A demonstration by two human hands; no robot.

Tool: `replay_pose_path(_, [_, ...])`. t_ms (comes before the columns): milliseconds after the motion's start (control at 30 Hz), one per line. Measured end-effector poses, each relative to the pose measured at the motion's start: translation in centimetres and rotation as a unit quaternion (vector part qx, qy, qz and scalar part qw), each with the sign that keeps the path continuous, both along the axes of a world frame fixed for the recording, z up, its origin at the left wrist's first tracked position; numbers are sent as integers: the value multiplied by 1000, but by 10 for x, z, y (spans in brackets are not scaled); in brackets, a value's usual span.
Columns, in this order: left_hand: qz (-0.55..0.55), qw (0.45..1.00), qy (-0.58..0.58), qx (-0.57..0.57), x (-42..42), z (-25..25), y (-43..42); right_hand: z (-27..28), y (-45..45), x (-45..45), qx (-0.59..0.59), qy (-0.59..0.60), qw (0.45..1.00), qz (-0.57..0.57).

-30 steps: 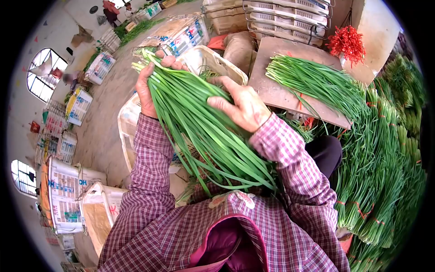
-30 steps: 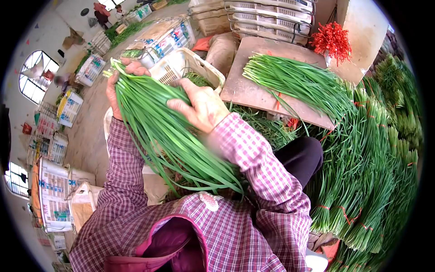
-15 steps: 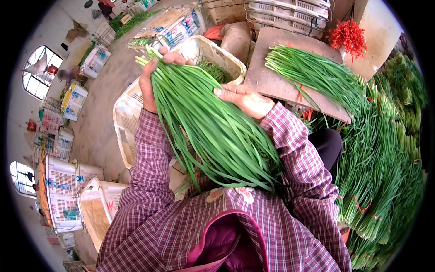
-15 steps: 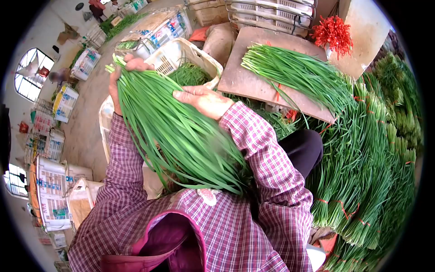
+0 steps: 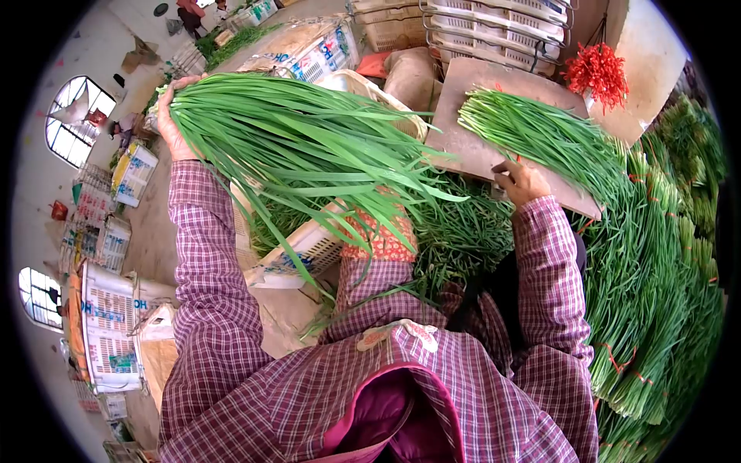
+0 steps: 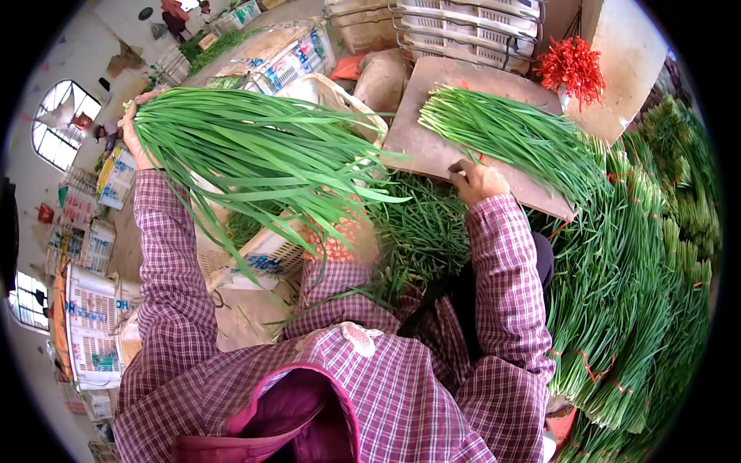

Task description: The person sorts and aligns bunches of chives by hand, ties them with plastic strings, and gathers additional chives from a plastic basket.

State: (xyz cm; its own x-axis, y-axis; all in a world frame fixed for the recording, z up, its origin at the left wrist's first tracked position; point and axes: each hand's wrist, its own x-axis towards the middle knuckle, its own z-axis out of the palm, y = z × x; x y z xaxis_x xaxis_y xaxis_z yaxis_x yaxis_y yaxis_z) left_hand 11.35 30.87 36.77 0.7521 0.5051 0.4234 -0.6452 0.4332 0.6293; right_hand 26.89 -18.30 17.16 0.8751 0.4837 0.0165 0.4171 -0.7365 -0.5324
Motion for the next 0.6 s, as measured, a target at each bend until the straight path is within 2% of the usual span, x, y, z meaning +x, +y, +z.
replay_pose_path(67, [107,990,68,55,-3,9,-12,16,1,-2,138,-77,987,31])
replay_pose_path(133, [125,990,30,53,2,11,-21,59,23,-18,213,-196,952,100])
replay_pose_path(167, [133,988,31,71,6,15,-21,86,38,-32,243,-200,941,124])
replay_pose_path(200, [139,986,33,88,11,18,-22,109,57,-47,271,-203,930,145])
replay_pose_path(267, [119,987,28,100,18,29,-36,137,96,-62,328,-317,866,205])
replay_pose_path(333, [62,990,37,118,28,41,-44,152,132,-74,339,-348,848,211])
replay_pose_path(367, [13,993,33,114,32,49,-45,151,146,-80,325,-344,853,221])
replay_pose_path(400, [-51,992,-19,112,41,55,-37,144,161,-83,310,-340,857,231])
replay_pose_path(500, [-49,975,-9,215,40,93,-48,62,187,-85,130,-259,917,275])
replay_pose_path(533, [-2,966,-1,258,36,102,-55,35,186,-92,18,-197,941,275])
replay_pose_path(567, [78,941,-17,328,29,110,-83,30,178,-104,-66,-69,958,269])
replay_pose_path(600, [157,905,-30,393,25,114,-112,24,170,-104,-92,-31,948,302])
